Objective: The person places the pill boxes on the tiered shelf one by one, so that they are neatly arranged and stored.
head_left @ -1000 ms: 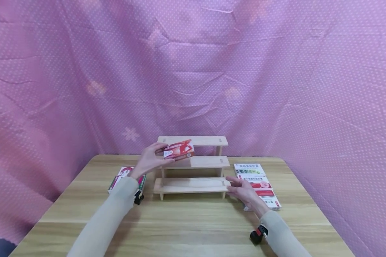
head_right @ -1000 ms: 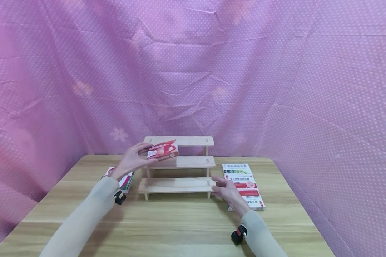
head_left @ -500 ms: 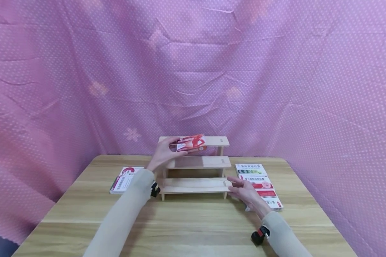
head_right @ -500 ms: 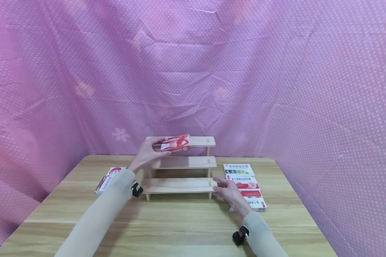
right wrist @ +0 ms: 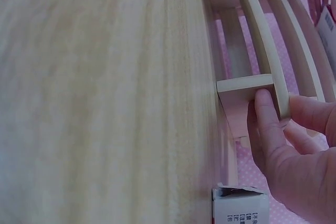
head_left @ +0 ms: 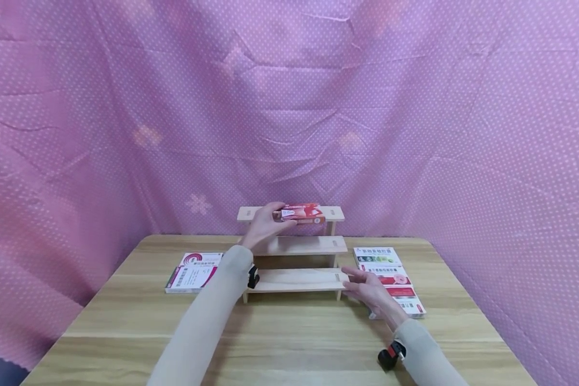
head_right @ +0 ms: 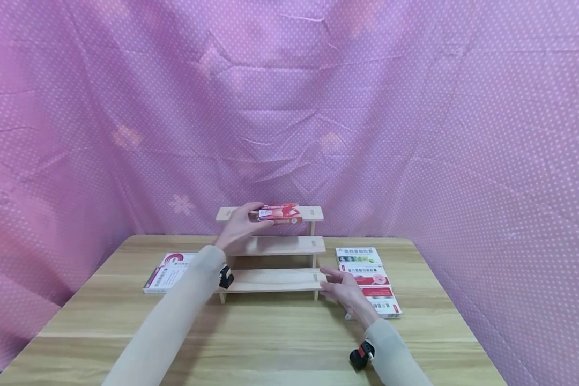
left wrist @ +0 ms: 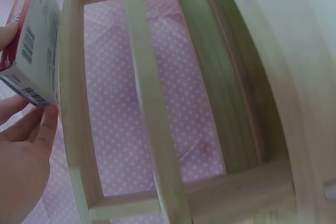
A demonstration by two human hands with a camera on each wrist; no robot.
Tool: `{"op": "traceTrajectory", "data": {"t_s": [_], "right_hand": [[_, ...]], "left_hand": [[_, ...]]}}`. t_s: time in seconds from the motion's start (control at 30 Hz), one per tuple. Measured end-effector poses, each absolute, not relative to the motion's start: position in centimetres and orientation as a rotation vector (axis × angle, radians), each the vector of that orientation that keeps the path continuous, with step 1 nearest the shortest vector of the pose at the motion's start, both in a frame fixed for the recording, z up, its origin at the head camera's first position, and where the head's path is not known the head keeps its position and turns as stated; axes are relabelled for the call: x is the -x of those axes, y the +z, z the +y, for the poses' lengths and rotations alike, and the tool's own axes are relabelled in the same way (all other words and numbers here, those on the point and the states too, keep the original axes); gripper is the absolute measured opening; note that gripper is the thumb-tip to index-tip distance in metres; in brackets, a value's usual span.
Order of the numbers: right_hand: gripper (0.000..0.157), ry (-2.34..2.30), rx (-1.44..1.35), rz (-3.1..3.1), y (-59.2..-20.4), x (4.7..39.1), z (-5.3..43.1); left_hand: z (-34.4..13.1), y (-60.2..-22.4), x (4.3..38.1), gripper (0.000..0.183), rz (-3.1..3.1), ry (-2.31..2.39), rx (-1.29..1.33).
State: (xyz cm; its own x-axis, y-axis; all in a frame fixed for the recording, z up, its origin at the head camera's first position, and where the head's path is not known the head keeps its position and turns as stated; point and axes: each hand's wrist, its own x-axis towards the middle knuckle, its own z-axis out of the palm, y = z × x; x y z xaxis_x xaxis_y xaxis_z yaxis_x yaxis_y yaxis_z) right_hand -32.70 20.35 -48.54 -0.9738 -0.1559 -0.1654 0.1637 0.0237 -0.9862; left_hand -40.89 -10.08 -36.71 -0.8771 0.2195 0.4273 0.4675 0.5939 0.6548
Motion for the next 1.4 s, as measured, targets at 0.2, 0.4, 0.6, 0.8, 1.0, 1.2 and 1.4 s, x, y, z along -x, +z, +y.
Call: {"op": "traceTrajectory", "data": {"t_s": [0.2,0.4,0.6,0.8,1.0,1.2,1.4], "right_hand": [[0.052,-2.05,-0.01,2.057,-48.6,32.7,20.4],[0.051,-2.039,-0.028,2.054,-48.6,32.7,20.3],[0.052,-2.03,-0.022,2.067,-48.6,32.6,20.3],[0.052,-2.049,-0.037,2.048,-48.7,32.5,20.4],[0.052,-2.032,-0.043,2.055,-48.5,32.3,20.3],[0.054,-2.036,-0.009,2.046,-48.3,32.3,20.1],[0.053,-2.054,-0.036,2.047,-48.2,32.3,19.9]], "left_hand": [[-9.1,-36.6,41.8,0.066,-2.582,-1.162,0.593],[-8.2,-36.6,42.6,0.065,-2.637,-1.122,0.639],[-7.4,-36.2,43.2,0.071,-2.702,-1.065,0.615],[-6.7,-35.6,43.2,0.073,-2.787,-1.105,0.555],[-6.5,-35.9,43.5,0.067,-2.765,-1.093,0.58],[-6.6,-35.7,43.6,0.063,-2.769,-1.049,0.572],[-6.6,-35.7,43.4,0.08,-2.779,-1.051,0.553]]}}
